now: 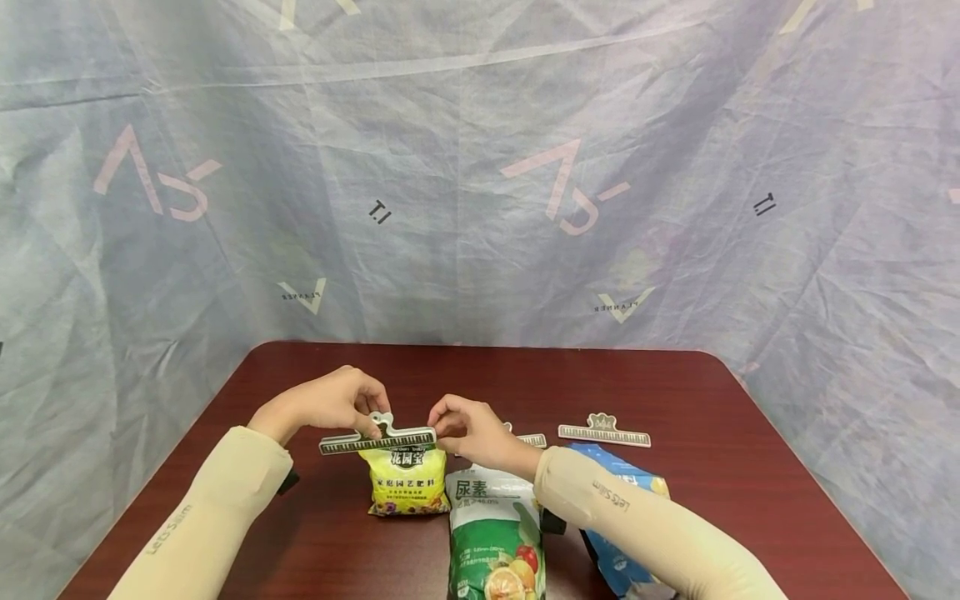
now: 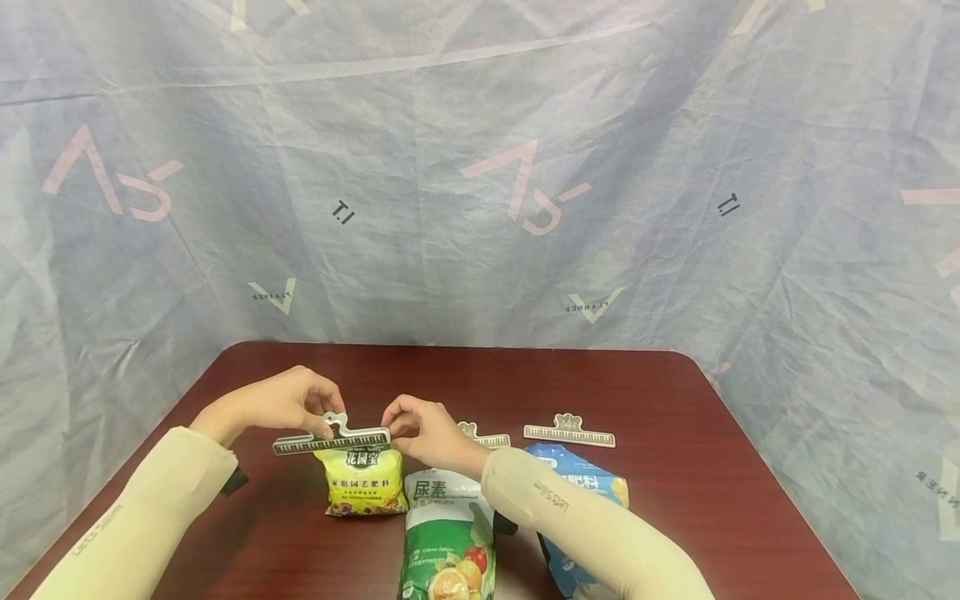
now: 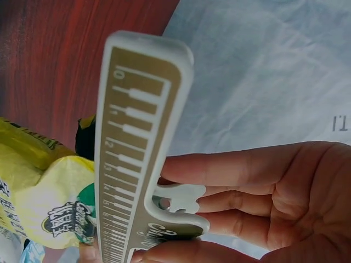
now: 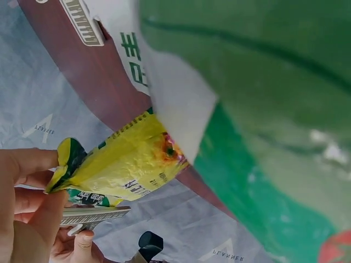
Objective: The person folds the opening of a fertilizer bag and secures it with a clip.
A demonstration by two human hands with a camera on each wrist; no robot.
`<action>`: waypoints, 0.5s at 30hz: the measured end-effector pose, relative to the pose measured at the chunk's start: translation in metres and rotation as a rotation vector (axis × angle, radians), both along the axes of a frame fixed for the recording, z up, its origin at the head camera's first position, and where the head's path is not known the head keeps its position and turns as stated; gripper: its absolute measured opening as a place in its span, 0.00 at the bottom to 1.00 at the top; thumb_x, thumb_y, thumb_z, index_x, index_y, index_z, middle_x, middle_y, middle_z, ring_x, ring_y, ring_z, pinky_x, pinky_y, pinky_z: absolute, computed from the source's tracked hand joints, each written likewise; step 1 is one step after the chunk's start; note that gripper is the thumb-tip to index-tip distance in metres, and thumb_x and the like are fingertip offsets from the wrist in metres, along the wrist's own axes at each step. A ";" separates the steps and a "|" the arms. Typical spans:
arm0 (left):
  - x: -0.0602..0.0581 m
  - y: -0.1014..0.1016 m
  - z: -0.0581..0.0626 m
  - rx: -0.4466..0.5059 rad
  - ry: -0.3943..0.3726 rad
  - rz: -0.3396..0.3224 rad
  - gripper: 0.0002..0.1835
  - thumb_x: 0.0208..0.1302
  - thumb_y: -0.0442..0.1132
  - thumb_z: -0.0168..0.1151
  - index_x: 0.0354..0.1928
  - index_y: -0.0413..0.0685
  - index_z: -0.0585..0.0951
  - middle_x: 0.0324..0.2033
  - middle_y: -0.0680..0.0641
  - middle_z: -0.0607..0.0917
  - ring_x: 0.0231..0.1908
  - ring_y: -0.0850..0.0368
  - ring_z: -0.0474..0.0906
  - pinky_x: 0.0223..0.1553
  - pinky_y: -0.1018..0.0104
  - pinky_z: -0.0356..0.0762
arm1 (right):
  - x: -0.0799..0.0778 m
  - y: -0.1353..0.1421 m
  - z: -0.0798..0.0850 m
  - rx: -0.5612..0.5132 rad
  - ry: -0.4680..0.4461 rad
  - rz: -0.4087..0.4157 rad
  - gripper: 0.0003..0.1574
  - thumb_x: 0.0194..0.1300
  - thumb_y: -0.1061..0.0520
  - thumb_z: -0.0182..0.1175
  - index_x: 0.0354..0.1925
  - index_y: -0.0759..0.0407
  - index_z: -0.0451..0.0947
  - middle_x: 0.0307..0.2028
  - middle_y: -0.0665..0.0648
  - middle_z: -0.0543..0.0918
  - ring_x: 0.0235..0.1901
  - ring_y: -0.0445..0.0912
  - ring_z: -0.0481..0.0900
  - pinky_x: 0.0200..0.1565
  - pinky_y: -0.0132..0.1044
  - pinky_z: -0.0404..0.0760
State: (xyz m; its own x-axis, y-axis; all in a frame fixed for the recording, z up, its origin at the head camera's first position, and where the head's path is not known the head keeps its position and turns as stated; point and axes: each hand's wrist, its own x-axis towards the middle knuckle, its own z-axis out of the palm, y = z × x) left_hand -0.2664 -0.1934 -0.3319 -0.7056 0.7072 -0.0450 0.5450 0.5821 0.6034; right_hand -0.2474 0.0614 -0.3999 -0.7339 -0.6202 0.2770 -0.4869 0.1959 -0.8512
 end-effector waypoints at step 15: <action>0.004 -0.007 0.004 0.017 -0.031 0.005 0.12 0.46 0.40 0.72 0.35 0.50 0.82 0.31 0.54 0.83 0.30 0.61 0.79 0.31 0.67 0.78 | 0.001 0.006 -0.009 -0.070 -0.141 0.101 0.22 0.52 0.71 0.64 0.45 0.56 0.72 0.37 0.59 0.83 0.41 0.46 0.81 0.42 0.37 0.78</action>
